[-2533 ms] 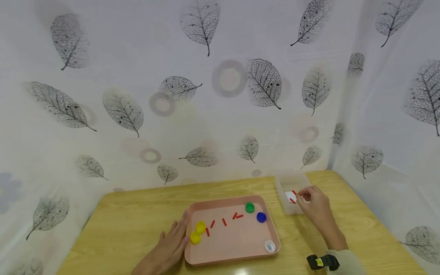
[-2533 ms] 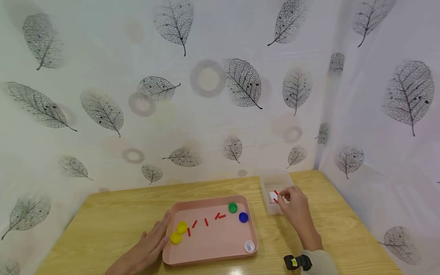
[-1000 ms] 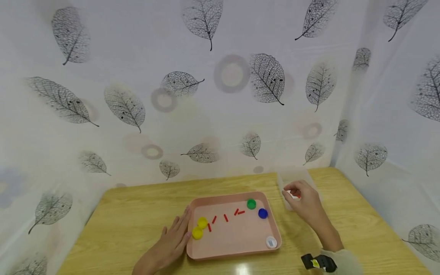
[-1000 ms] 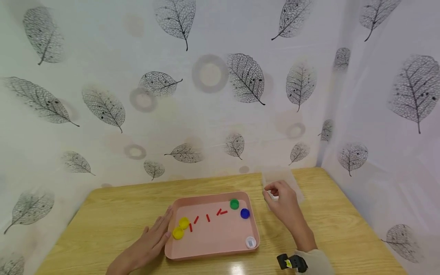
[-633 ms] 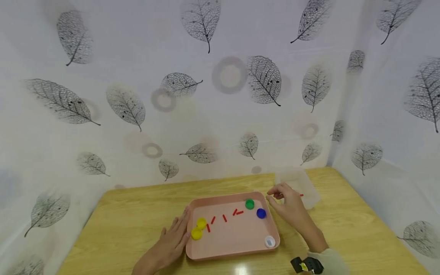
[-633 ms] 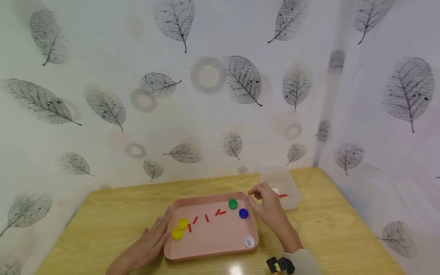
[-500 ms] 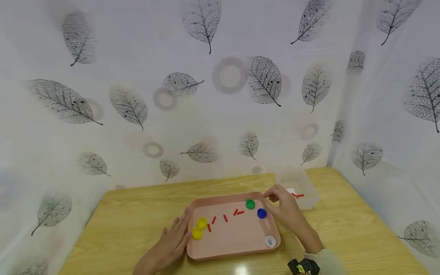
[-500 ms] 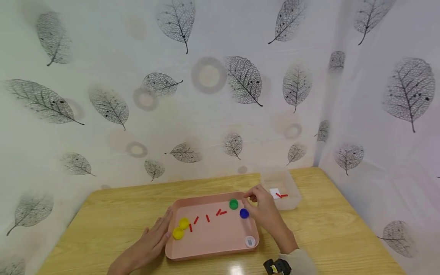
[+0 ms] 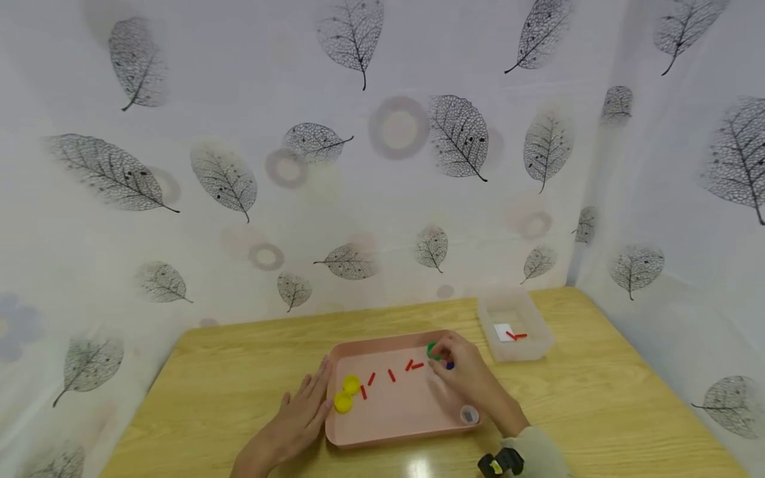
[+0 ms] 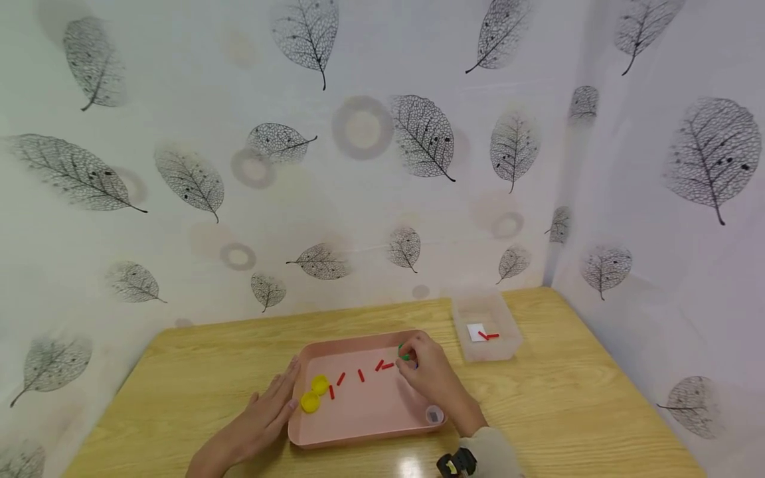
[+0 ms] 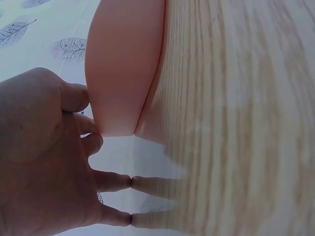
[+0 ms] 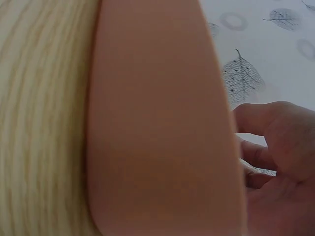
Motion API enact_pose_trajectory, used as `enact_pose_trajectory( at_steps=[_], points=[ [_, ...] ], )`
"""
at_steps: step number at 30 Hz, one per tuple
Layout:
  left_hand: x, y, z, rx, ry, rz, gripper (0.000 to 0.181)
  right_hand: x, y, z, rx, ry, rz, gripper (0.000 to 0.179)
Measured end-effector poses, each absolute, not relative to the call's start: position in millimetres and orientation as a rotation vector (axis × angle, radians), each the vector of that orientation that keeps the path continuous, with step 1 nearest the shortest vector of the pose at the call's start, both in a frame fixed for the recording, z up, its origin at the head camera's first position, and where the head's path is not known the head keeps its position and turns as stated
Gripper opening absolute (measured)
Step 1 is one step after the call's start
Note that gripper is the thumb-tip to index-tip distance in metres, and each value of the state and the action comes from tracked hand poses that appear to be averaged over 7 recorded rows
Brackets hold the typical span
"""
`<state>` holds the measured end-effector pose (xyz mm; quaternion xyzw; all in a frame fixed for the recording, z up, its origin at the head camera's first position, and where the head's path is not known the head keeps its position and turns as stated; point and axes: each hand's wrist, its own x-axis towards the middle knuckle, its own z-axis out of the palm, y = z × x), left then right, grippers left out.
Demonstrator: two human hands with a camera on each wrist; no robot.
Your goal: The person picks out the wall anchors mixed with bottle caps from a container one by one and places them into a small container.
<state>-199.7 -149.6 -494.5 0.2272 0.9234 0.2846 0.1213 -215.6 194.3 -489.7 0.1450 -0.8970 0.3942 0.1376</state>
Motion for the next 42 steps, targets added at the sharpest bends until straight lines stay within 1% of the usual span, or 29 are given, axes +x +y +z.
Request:
enact_pose_trajectory(
  at_steps=[5, 12, 21, 34, 42],
  points=[
    [-201.3, -150.1, -494.8, 0.667, 2.724, 0.805, 0.063, -225.1, 189.3, -498.4, 0.553, -2.537, 1.048, 0.014],
    [-202.2, -151.9, -497.1, 0.664, 2.730, 0.787, 0.063, -237.4, 182.7, -510.3, 0.733, -2.496, 0.738, 0.018],
    [-202.5, -151.3, -497.9, 0.660, 2.710, 0.789, 0.062, -232.6, 170.1, -507.3, 0.632, -2.712, 0.703, 0.012],
    [-203.5, -150.8, -495.7, 0.666, 2.734, 0.788, 0.063, -232.4, 166.4, -503.9, 0.695, -2.683, 0.536, 0.015],
    [-200.0, -152.7, -497.5, 0.682, 2.738, 0.803, 0.062, -222.9, 169.7, -499.8, 0.674, -2.760, 0.664, 0.017]
  ],
)
